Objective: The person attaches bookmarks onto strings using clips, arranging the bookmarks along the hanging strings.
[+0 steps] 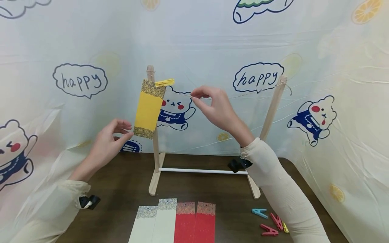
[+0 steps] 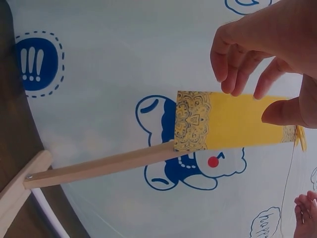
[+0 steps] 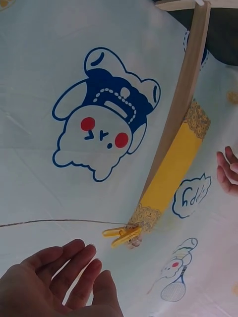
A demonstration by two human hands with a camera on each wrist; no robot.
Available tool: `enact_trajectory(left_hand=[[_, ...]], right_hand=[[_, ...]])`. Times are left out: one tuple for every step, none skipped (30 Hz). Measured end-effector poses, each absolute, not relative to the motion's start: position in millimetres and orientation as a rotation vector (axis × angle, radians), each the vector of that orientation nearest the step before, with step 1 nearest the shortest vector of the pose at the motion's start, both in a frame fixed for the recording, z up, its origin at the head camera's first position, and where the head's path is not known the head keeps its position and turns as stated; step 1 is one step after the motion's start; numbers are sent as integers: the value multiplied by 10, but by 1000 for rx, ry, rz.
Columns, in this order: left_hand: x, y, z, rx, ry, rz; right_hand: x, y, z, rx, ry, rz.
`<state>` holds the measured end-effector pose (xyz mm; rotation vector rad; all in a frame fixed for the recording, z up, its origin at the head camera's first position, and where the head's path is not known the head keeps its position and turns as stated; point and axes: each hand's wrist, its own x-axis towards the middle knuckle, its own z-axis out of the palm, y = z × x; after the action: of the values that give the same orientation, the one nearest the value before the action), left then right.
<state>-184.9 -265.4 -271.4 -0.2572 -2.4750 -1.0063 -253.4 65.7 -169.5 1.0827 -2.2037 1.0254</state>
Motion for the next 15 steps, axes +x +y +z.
enact_trajectory(left_hand=[[-1832, -2649, -2721, -261, -2475, -1005], [-1818, -2644, -2726, -261, -2476, -1002], [-1804, -2639, -2731, -258, -2479, -990], [-1789, -2631, -2734, -253, -2481, -985], [-1774, -2624, -2739, -249, -2484, -977], [-1759, -2618, -2745, -249, -2483, -978], [-1749, -2611, -2751, -252, -2481, -981], [-1736, -2604, -2758, -249, -2483, -972], [-1724, -2596, -2766, -252, -2482, -973], [-1711, -2589, -2773, -256, -2477, -977], [-1698, -2584, -2782, -260, -2475, -973], [-1685, -2578, -2789, -262, -2473, -972], [-1671, -2571, -2795, -261, -2476, -964], [-1656, -2567, -2802, -258, -2479, -951], [-1644, -2563, -2809, -262, -2476, -951]], right_hand=[[-2522, 673, -1712, 1080, -2207, 1021], [-2512, 689, -1727, 1082, -2208, 1019], [-2504, 704, -1742, 1080, -2211, 1015], [-2496, 718, -1757, 1080, -2213, 1012], [-2489, 732, -1774, 1083, -2212, 1011], [-2481, 747, -1788, 1085, -2214, 1011], [-2476, 760, -1802, 1088, -2213, 1010], [-2470, 773, -1816, 1090, -2217, 1008], [-2463, 787, -1830, 1092, -2216, 1004], [-2454, 802, -1844, 1094, -2216, 1002], [-2445, 817, -1861, 1098, -2214, 1001], [-2435, 833, -1875, 1098, -2215, 1001], [-2426, 849, -1890, 1097, -2218, 998], [-2416, 866, -1907, 1097, -2219, 999], [-2407, 883, -1924, 1099, -2216, 999]])
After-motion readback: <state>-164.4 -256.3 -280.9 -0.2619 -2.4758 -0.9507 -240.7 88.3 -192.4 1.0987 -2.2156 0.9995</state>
